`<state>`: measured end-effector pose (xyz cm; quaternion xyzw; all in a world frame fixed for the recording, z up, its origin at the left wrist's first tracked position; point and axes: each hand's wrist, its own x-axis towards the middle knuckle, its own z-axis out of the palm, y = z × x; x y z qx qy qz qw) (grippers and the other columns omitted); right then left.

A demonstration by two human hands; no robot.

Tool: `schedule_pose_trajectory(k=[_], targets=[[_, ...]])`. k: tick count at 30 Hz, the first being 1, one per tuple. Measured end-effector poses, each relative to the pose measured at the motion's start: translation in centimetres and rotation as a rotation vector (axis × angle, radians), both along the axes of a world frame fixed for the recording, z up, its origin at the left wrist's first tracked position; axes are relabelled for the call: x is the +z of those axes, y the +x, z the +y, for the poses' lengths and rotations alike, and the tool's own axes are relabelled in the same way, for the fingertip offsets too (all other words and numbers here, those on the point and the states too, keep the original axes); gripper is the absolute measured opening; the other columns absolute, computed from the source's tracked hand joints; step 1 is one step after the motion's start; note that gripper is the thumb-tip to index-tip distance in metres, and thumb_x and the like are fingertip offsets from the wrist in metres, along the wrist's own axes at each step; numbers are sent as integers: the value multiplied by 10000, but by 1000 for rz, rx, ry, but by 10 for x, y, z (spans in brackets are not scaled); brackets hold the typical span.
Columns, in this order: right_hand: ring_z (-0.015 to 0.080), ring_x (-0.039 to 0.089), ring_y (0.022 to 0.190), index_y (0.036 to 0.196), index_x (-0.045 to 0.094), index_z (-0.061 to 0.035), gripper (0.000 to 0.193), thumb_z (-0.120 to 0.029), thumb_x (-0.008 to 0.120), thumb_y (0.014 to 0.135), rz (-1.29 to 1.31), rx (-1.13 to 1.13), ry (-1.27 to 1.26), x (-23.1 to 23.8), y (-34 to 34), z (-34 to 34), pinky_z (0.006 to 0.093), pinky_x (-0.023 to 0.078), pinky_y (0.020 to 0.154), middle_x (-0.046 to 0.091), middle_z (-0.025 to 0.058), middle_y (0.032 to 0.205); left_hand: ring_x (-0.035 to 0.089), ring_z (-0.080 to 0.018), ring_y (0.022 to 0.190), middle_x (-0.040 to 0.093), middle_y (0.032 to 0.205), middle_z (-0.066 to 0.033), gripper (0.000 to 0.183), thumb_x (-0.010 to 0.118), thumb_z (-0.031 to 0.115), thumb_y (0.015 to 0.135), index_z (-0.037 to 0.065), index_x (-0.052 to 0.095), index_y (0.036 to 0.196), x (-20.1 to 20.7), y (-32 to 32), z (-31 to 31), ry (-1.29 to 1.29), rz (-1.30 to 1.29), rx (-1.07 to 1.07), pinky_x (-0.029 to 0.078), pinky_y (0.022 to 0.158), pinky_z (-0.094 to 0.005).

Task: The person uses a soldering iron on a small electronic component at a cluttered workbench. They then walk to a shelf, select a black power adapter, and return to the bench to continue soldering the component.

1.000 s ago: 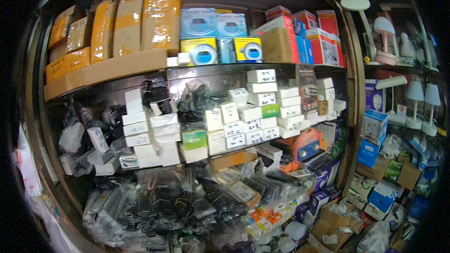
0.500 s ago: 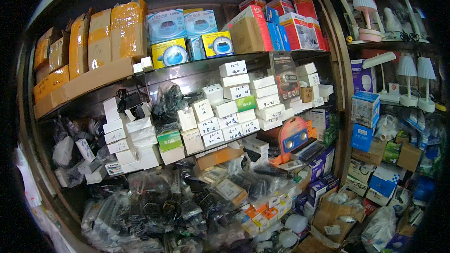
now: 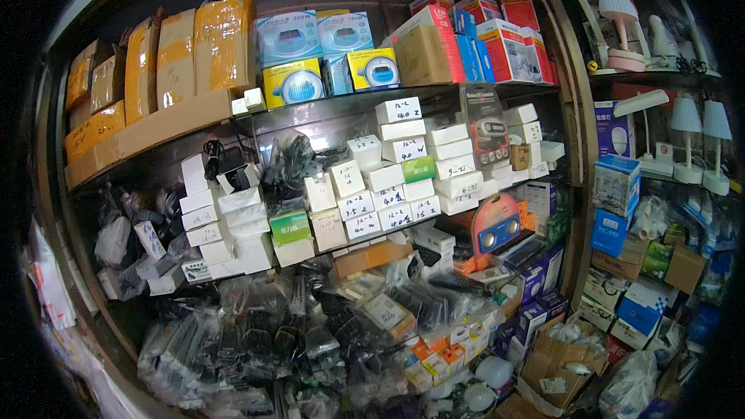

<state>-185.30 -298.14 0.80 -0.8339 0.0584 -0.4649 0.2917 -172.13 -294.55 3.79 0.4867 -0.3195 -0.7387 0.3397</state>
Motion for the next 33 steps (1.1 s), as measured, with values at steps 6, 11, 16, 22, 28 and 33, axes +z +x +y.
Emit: schedule_pose_trajectory(k=[6,11,16,22,28,33], targets=[[277,578,741,867,679,-89,351,-370,636,1073,-11,0,-6,-2,0,5,457,528,706,614,100,856,701,-307,1062,695,1204,-132,544,599,430,1033,49,607,1420,14,-7,5,7,-16,-20,648,848,-499],[277,579,742,863,677,-91,341,-359,639,1070,-10,-17,-23,-2,0,7,457,530,706,613,100,853,708,-290,972,706,1133,-137,486,548,398,1059,38,620,1378,-13,0,1,-36,22,-27,654,775,-459],[277,579,743,859,675,-92,331,-348,642,1068,-2,-31,-39,-2,0,8,457,532,706,611,99,851,695,-269,877,700,1046,-130,426,535,384,1073,42,641,1305,-64,19,-9,-44,40,14,635,724,-424],[276,580,744,855,673,-95,320,-334,646,1065,4,-46,-55,-2,2,9,457,534,707,610,98,849,675,-254,844,677,992,-115,367,555,367,1069,60,655,1244,-77,21,-13,-49,-11,53,606,713,-424],[276,581,745,850,671,-97,309,-321,650,1062,10,-55,-59,-2,5,9,458,537,707,609,97,846,654,-240,810,654,939,-99,310,574,349,1065,78,669,1183,-79,20,-14,-48,-104,92,577,702,-424],[275,582,745,846,669,-99,301,-310,653,1059,15,-57,-65,-3,7,11,458,538,707,607,97,844,637,-227,782,634,894,-86,267,590,334,1061,93,680,1133,-91,17,-17,-44,-250,136,553,693,-424]])
